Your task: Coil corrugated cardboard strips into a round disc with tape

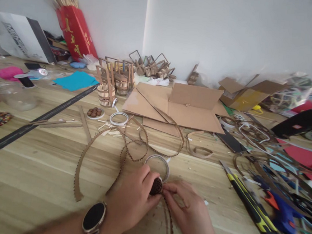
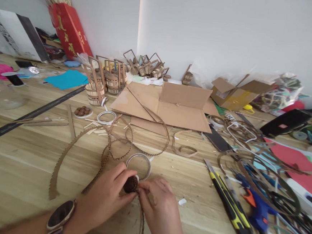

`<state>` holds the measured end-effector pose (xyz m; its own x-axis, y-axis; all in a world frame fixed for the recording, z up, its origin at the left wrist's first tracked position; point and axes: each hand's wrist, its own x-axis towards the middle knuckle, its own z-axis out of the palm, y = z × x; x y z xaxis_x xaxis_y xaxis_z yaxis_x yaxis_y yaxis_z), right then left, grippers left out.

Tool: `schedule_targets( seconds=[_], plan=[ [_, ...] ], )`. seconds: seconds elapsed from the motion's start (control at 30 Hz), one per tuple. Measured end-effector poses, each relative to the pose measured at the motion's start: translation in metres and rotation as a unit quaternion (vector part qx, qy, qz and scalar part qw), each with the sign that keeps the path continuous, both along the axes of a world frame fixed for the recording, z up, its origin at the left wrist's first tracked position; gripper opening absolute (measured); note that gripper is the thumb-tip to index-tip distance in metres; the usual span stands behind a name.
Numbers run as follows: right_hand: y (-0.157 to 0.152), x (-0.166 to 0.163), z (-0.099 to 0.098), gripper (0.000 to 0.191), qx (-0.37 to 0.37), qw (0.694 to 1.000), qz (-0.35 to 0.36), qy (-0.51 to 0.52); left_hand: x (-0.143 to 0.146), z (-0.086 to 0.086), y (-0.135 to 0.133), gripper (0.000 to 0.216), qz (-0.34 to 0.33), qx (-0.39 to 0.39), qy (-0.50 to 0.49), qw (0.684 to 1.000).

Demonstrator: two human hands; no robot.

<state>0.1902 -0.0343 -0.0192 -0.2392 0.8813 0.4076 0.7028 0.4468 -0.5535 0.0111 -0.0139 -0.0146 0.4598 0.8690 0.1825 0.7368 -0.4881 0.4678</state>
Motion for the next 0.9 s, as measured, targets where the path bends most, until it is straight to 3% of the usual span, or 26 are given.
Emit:
schedule_targets(
  seconds=[0.2, 0.53, 0.9],
  plan=[
    [0.000, -0.004, 0.001, 0.015, 0.018, 1.000, -0.011, -0.019, 0.000, -0.002, -0.004, 0.035, -0.011, 0.017, 0.021, 1.000],
    [-0.002, -0.002, 0.004, 0.015, -0.042, 0.998, -0.025, -0.040, -0.001, 0.002, -0.004, 0.033, -0.031, -0.014, 0.012, 0.999],
    [0.005, 0.006, 0.010, 0.013, 0.025, 0.998, -0.028, -0.041, -0.003, 0.006, 0.002, 0.034, -0.077, -0.027, -0.058, 0.995]
  ],
)
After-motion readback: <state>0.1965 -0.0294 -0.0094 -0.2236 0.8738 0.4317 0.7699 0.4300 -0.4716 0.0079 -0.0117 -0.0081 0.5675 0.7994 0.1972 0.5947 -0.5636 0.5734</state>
